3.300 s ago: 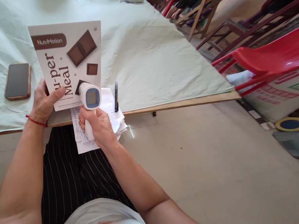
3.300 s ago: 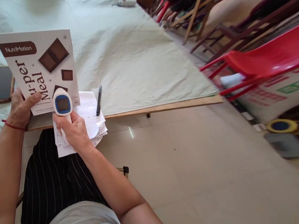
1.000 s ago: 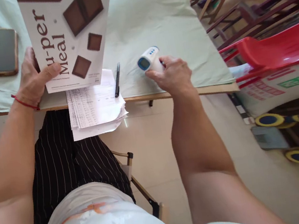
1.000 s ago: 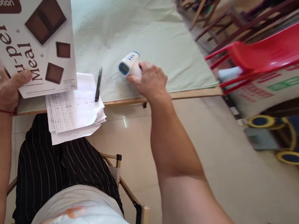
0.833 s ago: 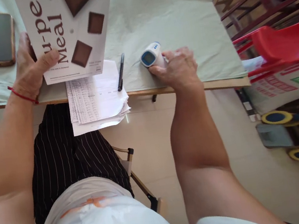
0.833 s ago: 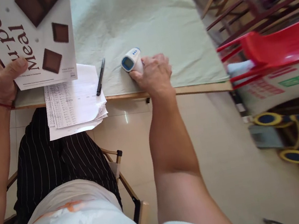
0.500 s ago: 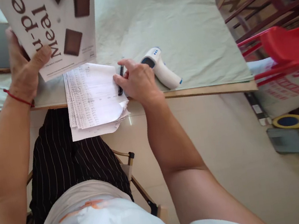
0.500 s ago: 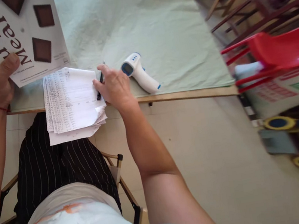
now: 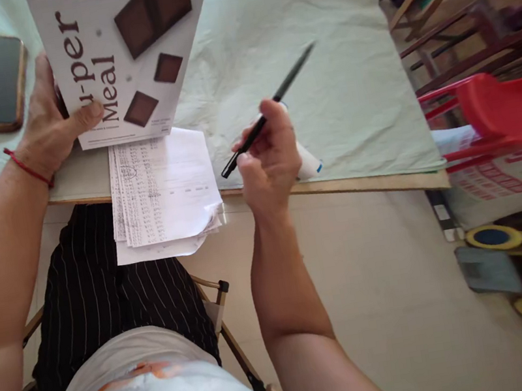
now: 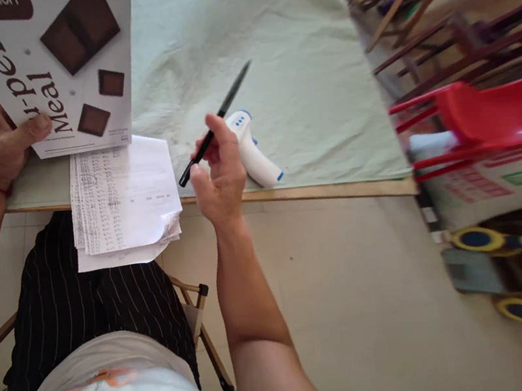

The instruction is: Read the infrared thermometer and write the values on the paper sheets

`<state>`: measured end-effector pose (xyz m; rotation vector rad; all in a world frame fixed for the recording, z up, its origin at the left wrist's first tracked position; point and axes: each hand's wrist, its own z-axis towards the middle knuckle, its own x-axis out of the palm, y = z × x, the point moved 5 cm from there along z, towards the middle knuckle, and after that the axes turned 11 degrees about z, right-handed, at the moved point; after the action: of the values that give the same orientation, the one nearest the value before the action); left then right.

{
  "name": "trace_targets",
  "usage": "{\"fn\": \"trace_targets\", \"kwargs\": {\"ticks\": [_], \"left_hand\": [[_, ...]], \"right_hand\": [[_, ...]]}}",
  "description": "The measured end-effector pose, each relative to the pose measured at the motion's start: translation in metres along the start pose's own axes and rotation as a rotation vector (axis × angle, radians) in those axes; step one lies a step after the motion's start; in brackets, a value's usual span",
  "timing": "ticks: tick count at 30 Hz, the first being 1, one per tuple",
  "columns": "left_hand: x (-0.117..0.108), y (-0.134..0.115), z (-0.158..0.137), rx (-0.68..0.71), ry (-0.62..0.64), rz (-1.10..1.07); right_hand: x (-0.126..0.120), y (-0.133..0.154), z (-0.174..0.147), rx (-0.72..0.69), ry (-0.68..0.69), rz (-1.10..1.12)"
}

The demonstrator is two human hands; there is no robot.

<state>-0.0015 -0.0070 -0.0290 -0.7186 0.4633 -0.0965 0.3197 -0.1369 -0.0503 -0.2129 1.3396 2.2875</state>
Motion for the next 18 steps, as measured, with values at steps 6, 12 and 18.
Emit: {"fn": "trace_targets", "kwargs": {"ticks": [6, 12, 18], "left_hand": [[-0.001, 0.008, -0.001, -0.050, -0.043, 0.031], [0.002, -0.002, 0.000, -0.127, -0.061, -0.035], [0.007, -0.012, 0.001, -0.197, -0.081, 0.026]], "right_hand": [[-0.004, 0.041, 0.015, -0.098, 0.041, 0.243], [0.003, 0.081, 0.023, -0.152, -0.177, 0.567], [0.033, 0.071, 0.033, 0.205, 0.169, 0.598]]}}
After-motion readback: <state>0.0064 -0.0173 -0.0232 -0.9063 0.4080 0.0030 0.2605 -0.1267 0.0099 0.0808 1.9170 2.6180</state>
